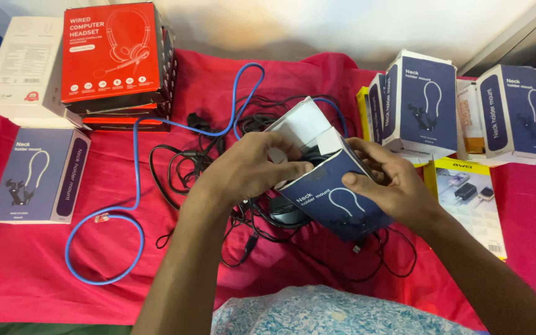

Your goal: The person sorts through a pile of tangled cables and chargers on a bed, opens small product boxes, places coiled cables and a power adapter inside a box, and closes the lid. They then pick up and turn over a wired computer headset box and other accessory boxes.

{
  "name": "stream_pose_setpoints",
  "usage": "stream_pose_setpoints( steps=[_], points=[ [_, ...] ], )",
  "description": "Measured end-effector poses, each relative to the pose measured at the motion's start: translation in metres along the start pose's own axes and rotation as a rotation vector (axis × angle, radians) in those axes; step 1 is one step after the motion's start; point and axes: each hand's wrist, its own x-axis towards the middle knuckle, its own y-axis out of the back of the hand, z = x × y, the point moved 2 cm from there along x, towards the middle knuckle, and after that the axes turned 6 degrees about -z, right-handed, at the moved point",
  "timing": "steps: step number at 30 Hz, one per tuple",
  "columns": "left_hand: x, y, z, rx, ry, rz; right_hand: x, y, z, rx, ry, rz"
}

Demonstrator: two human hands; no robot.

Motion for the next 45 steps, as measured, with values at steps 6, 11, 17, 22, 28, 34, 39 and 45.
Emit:
stream_pose_setpoints(
  steps=[6, 11, 17, 22, 28, 34, 39, 45],
  points=[
    [-0.014, -0.005, 0.02, 0.498, -0.072, 0.39, 0.008, -0.007, 0.005, -0.025, -0.022, -0.013],
    [-0.015, -0.009, 0.025, 0.574, -0.144, 0.345, 0.011, -0.002, 0.001, -0.06, 0.02, -0.031],
    [-0.014, -0.008, 0.016, 0.606, -0.15, 0.249, 0.011, -0.004, 0.004, -0.05, 0.012, -0.055],
    [-0.019, -0.01, 0.009, 0.585, -0.189, 0.198, 0.007, -0.008, 0.007, -0.013, 0.008, -0.096],
    [-0.021, -0.02, 0.007, 0.436, -0.151, 0.225, 0.005, -0.006, 0.007, -0.004, 0.034, -0.084],
    [-0.015, -0.023, 0.011, 0.359, -0.282, 0.276, 0.006, 0.001, 0.004, -0.064, 0.044, -0.012],
    [-0.011, -0.022, 0.009, 0.444, -0.297, 0.293, 0.007, -0.001, 0.0, -0.128, 0.027, 0.03],
    [-0.011, -0.018, 0.009, 0.588, -0.379, 0.405, 0.013, -0.01, -0.005, -0.098, 0.01, -0.013]
  ],
)
